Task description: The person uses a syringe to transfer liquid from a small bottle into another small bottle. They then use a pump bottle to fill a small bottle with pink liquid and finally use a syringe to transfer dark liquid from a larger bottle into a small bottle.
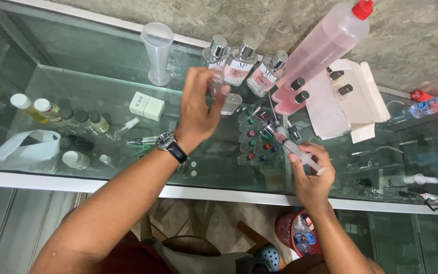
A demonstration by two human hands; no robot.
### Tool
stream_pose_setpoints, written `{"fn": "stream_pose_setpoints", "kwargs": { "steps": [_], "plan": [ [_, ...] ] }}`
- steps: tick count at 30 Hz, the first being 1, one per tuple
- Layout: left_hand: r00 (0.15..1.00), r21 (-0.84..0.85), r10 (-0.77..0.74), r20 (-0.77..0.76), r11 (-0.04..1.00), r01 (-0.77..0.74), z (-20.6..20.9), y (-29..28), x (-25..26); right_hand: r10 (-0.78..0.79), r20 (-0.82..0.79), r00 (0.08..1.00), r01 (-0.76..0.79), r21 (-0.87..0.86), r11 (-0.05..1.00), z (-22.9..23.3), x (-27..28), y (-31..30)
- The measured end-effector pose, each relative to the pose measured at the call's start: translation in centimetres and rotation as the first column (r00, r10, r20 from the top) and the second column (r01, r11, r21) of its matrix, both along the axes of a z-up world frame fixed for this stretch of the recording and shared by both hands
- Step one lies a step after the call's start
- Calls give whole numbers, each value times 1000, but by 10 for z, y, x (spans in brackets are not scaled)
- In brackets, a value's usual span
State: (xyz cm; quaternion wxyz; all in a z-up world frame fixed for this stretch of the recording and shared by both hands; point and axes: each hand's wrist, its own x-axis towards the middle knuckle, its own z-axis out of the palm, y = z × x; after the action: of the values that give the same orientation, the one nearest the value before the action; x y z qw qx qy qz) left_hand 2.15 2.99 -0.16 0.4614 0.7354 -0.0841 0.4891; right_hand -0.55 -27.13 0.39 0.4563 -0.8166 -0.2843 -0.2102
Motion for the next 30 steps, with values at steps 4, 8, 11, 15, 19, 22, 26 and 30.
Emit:
{"fn": "stream_pose_setpoints", "kwargs": {
  "steps": [4,8,11,15,19,22,26,30],
  "plan": [
    [999,-33,15,-34,999,-16,10,5,-6,28,35,999,-25,-75,997,-2,-6,3],
    [997,-39,-8,-76,999,5,9,2,-7,79,22,997,-76,-125,989,-1,-11,7],
    [997,-13,-14,-74,1000,13,5,0,-7,112,2,994,-110,-164,980,4,-13,10],
    [998,107,-53,-41,993,57,4,-6,-12,131,-30,991,-134,-177,975,4,-14,8],
    [990,158,-132,-57,978,139,3,-23,-18,105,-26,994,-107,-125,986,-1,-3,-5],
    [963,257,-194,-188,937,238,0,-24,-25,67,-110,992,-51,148,988,6,2,-6],
    [871,316,-293,-394,847,428,8,-22,-30,53,-150,987,24,467,884,11,18,-14],
    [782,374,-217,-584,783,497,-9,-19,-18,109,-137,985,1,628,778,20,19,-26]
  ]
}}
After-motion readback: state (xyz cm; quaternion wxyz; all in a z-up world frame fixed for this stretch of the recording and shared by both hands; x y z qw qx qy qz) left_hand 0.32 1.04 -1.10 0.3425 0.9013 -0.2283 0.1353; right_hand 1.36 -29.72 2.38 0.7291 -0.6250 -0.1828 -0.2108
